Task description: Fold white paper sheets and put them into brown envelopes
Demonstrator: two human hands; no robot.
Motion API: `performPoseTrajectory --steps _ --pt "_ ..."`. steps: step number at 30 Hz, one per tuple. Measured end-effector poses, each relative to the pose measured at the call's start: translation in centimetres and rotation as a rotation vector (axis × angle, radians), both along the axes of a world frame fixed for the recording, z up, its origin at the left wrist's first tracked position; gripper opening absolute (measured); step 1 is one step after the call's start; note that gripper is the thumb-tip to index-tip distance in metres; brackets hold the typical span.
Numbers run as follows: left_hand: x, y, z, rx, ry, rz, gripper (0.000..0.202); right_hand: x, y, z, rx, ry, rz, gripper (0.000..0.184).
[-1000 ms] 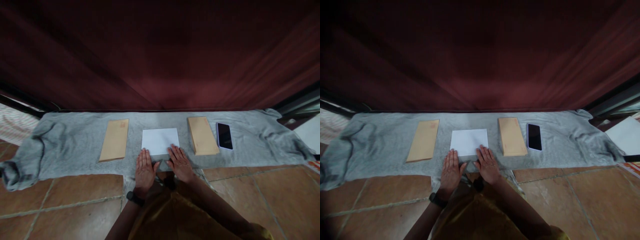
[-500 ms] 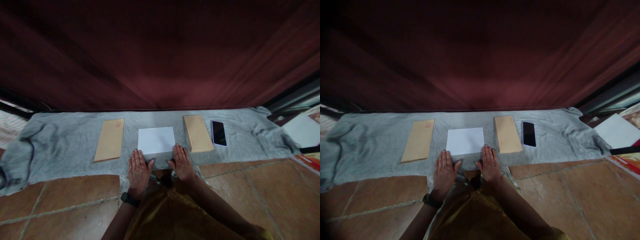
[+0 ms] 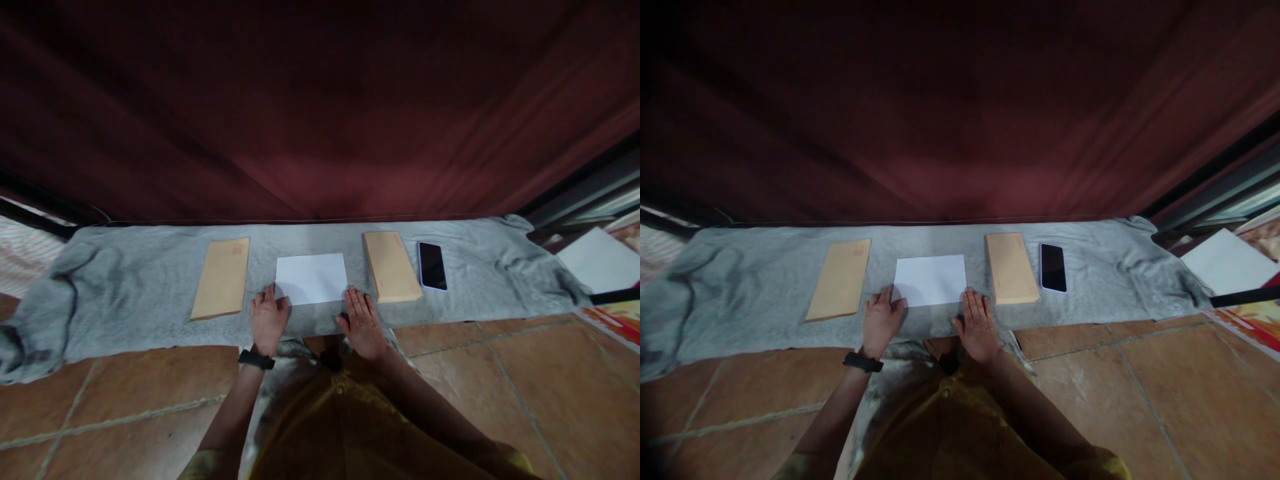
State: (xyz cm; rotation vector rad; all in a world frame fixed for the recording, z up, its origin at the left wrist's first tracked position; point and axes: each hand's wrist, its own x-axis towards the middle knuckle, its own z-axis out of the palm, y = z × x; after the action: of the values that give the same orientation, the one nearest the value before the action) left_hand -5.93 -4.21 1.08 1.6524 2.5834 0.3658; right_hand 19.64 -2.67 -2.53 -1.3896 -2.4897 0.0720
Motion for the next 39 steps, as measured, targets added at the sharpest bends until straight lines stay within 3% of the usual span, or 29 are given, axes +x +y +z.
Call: performPoseTrajectory --steps 7,12,18,22,24,27,31,39 --pt "0.2 0.1 -0.6 0.026 0.030 0.005 0.056 -3.3 -0.8 1.7 -0.045 0.034 0.175 0.061" --pt "0.1 0.3 -0.4 0.010 0.000 0.012 0.054 -5.6 -1.2 1.4 -0.087 0.035 0.234 0.060" --pt "0.1 0.7 0.1 -0.041 -0.057 0.063 0.054 -4.0 -1.2 0.7 -0.058 0.024 0.175 0.061" --pt "1.2 0.2 0.9 -0.040 0.031 0.099 0.054 -2.3 -1.1 0.3 -0.028 0.004 0.138 0.058" --pt "2.3 -0.3 1.0 0.031 0.102 0.034 0.055 -1.7 -1.1 0.1 -0.021 0.002 0.120 0.058" --pt "4.4 -1.0 0.6 0.114 0.132 -0.214 0.056 -1.4 -1.1 -0.2 -0.018 0.008 0.114 0.058" --pt "7.0 -1.6 -0.6 0.085 0.106 -0.475 0.055 -1.4 -1.1 -0.4 -0.015 0.011 0.117 0.057" --pt "7.2 -2.6 -2.0 0.017 0.094 -0.498 0.061 -1.0 -1.1 -0.3 -0.045 0.000 0.113 0.056"
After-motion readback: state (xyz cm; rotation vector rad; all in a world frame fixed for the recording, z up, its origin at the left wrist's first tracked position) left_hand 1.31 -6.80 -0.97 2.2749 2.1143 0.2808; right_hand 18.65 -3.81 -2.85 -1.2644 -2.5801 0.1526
